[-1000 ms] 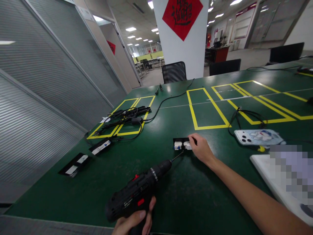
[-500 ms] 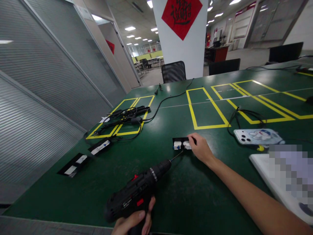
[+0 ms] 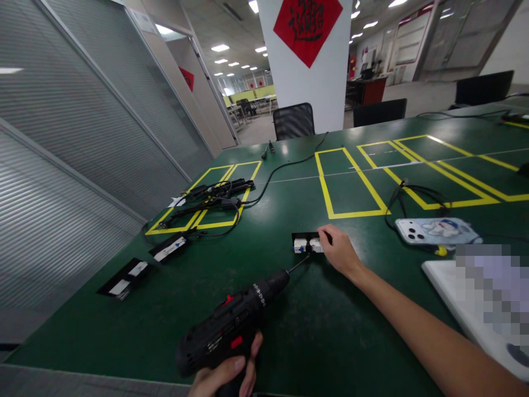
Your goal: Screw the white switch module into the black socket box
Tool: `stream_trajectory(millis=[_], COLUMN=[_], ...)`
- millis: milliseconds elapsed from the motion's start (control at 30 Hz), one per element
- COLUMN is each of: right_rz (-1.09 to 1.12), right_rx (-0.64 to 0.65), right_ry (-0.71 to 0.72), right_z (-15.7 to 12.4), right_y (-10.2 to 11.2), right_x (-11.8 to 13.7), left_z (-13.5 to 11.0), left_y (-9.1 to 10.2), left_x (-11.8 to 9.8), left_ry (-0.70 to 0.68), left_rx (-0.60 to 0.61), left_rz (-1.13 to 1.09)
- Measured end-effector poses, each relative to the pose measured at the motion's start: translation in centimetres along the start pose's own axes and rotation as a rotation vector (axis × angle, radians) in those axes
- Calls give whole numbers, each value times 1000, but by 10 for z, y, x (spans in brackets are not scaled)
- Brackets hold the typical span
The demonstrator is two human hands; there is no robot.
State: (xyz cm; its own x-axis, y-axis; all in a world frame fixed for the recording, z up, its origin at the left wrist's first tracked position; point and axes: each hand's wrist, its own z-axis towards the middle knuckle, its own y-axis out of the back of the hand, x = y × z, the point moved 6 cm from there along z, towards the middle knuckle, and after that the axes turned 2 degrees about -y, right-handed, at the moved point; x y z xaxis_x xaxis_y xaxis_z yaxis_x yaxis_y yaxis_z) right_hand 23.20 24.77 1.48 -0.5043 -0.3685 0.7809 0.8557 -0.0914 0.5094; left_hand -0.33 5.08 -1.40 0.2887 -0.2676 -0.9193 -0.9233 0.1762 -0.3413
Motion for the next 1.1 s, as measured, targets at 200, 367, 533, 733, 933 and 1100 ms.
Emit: stream_trajectory(millis=[200, 367, 533, 733, 933, 1100], right_rz=[-3, -4, -5, -11, -10, -1], right_rx=[-5, -11, -4, -8, 1, -1], right_ry=[1, 8, 5, 4, 5, 5], right_z=[1, 0, 0, 1, 0, 0], right_y=[1, 0, -1, -1, 0, -1], right_x=[0, 1, -1, -2, 1, 1], left_z=[0, -3, -5, -4, -3, -3], left_y=[0, 1, 2, 6, 5, 1], left_x=[-1, 0, 1, 6, 4, -1], left_ry=[7, 38, 41, 33, 21, 33], left_rx=[-11, -23, -33, -9, -18, -42], left_rz=[7, 15, 50, 36, 51, 74])
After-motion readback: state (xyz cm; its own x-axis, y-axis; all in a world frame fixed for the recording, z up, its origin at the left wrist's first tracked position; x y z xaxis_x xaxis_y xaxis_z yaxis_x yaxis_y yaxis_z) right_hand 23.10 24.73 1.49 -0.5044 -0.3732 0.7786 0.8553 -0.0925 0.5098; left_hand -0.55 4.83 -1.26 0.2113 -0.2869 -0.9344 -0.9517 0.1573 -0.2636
